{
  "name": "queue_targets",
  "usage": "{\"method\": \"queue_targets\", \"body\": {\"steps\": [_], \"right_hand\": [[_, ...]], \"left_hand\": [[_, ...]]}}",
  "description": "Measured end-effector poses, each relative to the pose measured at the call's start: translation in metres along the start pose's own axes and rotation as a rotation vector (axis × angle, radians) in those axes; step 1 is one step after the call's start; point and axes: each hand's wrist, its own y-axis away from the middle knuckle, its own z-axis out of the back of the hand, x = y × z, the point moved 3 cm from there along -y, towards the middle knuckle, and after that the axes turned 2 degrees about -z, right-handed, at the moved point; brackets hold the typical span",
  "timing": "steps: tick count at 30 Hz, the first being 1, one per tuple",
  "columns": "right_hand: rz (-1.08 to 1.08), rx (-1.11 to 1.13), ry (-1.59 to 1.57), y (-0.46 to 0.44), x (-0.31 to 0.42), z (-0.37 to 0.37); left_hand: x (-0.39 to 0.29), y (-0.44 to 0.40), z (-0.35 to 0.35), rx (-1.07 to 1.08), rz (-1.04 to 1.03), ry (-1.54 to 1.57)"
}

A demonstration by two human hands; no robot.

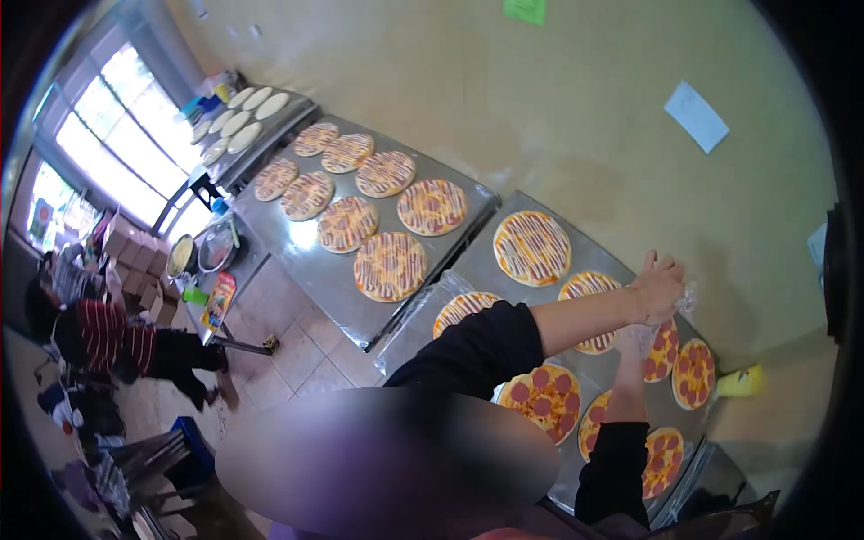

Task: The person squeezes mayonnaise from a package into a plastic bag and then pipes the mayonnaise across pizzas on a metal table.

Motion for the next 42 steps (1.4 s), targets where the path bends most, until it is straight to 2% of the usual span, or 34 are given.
{"method": "queue_targets", "body": {"steps": [4, 6, 7, 9, 10, 11, 12, 13, 14, 15, 16, 17, 19, 20, 22, 23, 24, 25, 27, 28, 29, 31, 32, 34, 35, 37, 38, 40, 42], "right_hand": [[-0.028, 0.012, 0.032, -0.01, 0.003, 0.006], [-0.055, 0.003, 0.062, -0.011, 0.0, 0.0], [-0.068, -0.005, 0.077, -0.012, 0.001, -0.001], [-0.098, -0.03, 0.115, -0.019, 0.001, -0.006], [-0.115, -0.053, 0.137, -0.026, -0.001, -0.001], [-0.136, -0.086, 0.163, -0.019, -0.003, 0.009], [-0.143, -0.111, 0.179, -0.02, -0.023, 0.025], [-0.225, -0.097, 0.379, -0.028, -0.056, 0.042], [-0.307, -0.081, 0.576, -0.031, -0.071, 0.056], [-0.309, -0.104, 0.589, -0.025, -0.066, 0.058], [-0.019, -0.11, 1.106, -0.019, -0.053, 0.046], [0.292, -0.098, 1.61, -0.01, -0.043, 0.027], [0.307, -0.193, 1.511, -0.004, -0.016, -0.005], [0.329, -0.273, 1.403, -0.002, 0.006, -0.022], [0.354, -0.428, 1.193, 0.004, 0.044, -0.044], [0.356, -0.503, 1.095, 0.011, 0.05, -0.04], [0.318, -0.333, 0.91, 0.019, 0.041, -0.019], [0.263, -0.182, 0.719, 0.03, 0.031, 0.005], [0.163, -0.199, 0.526, 0.053, 0.054, -0.016], [-0.165, -0.135, 0.677, 0.057, 0.034, 0.003], [0.47, -0.179, 1.216, 0.057, 0.073, -0.019], [0.687, -0.053, 1.455, 0.075, 0.135, -0.04], [0.627, -0.045, 1.48, 0.09, 0.125, -0.043], [0.244, -0.314, 0.975, 0.107, 0.104, -0.028], [0.209, -0.321, 0.988, 0.118, 0.118, -0.037], [0.132, -0.151, 1.295, 0.123, 0.146, -0.049], [0.108, -0.151, 1.303, 0.129, 0.146, -0.053], [-0.271, -0.127, 1.209, 0.137, 0.14, -0.051], [-0.293, -0.07, 1.155, 0.149, 0.153, -0.05]], "left_hand": [[0.016, -0.004, 0.001, -0.036, 0.059, 0.005], [0.028, -0.003, 0.001, -0.011, 0.264, 0.163], [0.034, -0.002, 0.003, -0.017, 0.26, 0.16], [0.049, 0.0, 0.005, -0.098, 0.487, 0.381], [0.051, -0.003, 0.015, -0.094, 0.473, 0.387], [0.059, -0.001, 0.026, -0.027, 0.658, 0.539], [0.059, 0.008, 0.035, 0.052, 0.846, 0.691], [0.055, 0.015, 0.048, -0.052, 0.834, 0.72], [0.051, 0.025, 0.063, -0.159, 0.819, 0.748], [0.043, 0.034, 0.079, -0.338, 0.649, 0.516], [0.033, 0.046, 0.095, -0.514, 0.474, 0.283], [0.026, 0.058, 0.107, -0.503, 0.463, 0.296], [-0.016, 0.071, 0.126, -0.241, -0.325, -0.259], [-0.019, 0.073, 0.125, -0.232, -0.331, -0.236], [-0.024, 0.071, 0.109, 0.046, -0.501, -0.6], [-0.022, 0.07, 0.104, 0.172, -0.485, -0.7], [-0.02, 0.069, 0.101, 0.302, -0.474, -0.788], [-0.02, 0.071, 0.098, 0.324, -0.496, -0.722], [-0.017, 0.08, 0.088, 0.312, -0.512, -0.814], [-0.017, 0.086, 0.083, 0.305, -0.526, -0.857], [-0.02, 0.092, 0.08, 0.291, -0.542, -0.905], [-0.051, 0.091, 0.111, 0.676, -0.474, -0.949], [-0.06, 0.089, 0.119, 0.692, -0.51, -0.9], [-0.066, 0.087, 0.121, 0.869, -0.563, -0.903], [-0.065, 0.094, 0.111, 0.882, -0.586, -0.874], [-0.062, 0.095, 0.096, 0.766, -0.586, -0.778], [-0.061, 0.096, 0.09, 0.772, -0.599, -0.758], [-0.061, 0.093, 0.087, 0.749, -0.46, -0.174], [-0.061, 0.107, 0.088, 0.694, -0.533, -0.105]]}}
